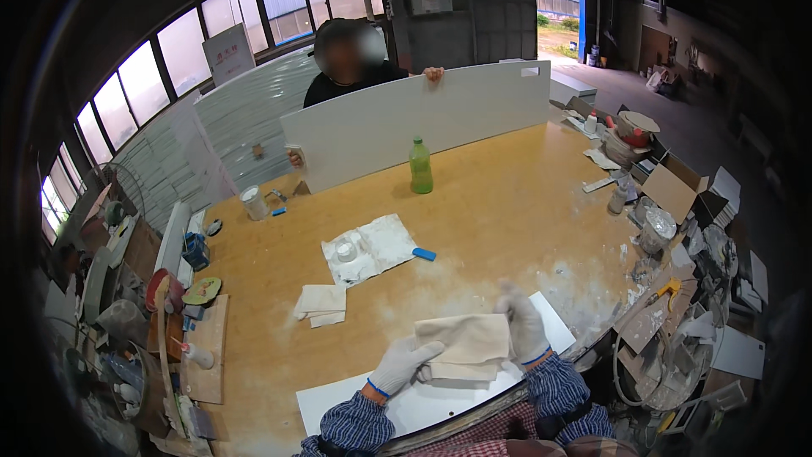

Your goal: Cleaning and stacking white furniture panels at a workshop table.

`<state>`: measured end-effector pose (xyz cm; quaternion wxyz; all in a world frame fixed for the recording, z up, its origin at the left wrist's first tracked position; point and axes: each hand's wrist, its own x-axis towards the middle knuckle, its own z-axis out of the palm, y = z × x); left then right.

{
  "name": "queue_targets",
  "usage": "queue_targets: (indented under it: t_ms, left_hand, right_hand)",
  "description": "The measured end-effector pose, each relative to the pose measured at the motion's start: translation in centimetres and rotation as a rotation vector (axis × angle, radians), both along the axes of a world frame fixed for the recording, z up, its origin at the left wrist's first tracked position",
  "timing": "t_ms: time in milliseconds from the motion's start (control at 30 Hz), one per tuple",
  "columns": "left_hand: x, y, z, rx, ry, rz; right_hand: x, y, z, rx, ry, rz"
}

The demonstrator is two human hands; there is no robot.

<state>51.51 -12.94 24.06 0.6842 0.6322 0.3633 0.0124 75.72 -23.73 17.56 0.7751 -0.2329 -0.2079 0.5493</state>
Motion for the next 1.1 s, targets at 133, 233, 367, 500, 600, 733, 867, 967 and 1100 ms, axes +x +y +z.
queue_targets:
  t_ms: [133,233,367,500,600,733,867,967,1100]
  left_hand:
    - [-0.7,0.3,-2.1,-0.18,-0.467,0.288]
    - [-0.4,1.1,-4.0,-0.295,-0.53,0.331]
    - [-0.5,0.7,-4.1,-0.181,-0.536,0.28]
    - [-1.3,1.0,-2.4,-0.183,-0.365,0.13]
    - [-1.5,0.8,-3.0,-0.223,-0.435,0.098]
    - [-1.3,0.7,-3.9,-0.183,-0.402,0.11]
    - [-0.9,1.6,-4.2,-0.022,-0.365,0.09]
    - [-0.1,0.2,-1.4,-0.05,-0.366,0.157]
    - [-0.8,0.7,-1.9,0.031,-0.377,0.202]
  right_hand:
    - [-3.5,-1.0,3.7,0.056,0.283,0.09]
    - [-7.4,-0.7,6.0,0.066,-0.048,0.23]
    - [-6.8,-1.6,5.7,-0.073,-0.082,0.269]
    - [-5.5,-2.3,5.3,-0.174,0.053,0.321]
    - [-5.6,-3.1,6.3,-0.187,0.083,0.308]
    - [-6.1,-2.6,5.5,-0.175,0.048,0.309]
    - [-6.6,-2.6,7.6,-0.129,-0.226,0.29]
    - [-5.7,-3.3,6.8,-0.099,-0.253,0.18]
    - [-5.5,-3.1,5.2,-0.203,0.077,0.187]
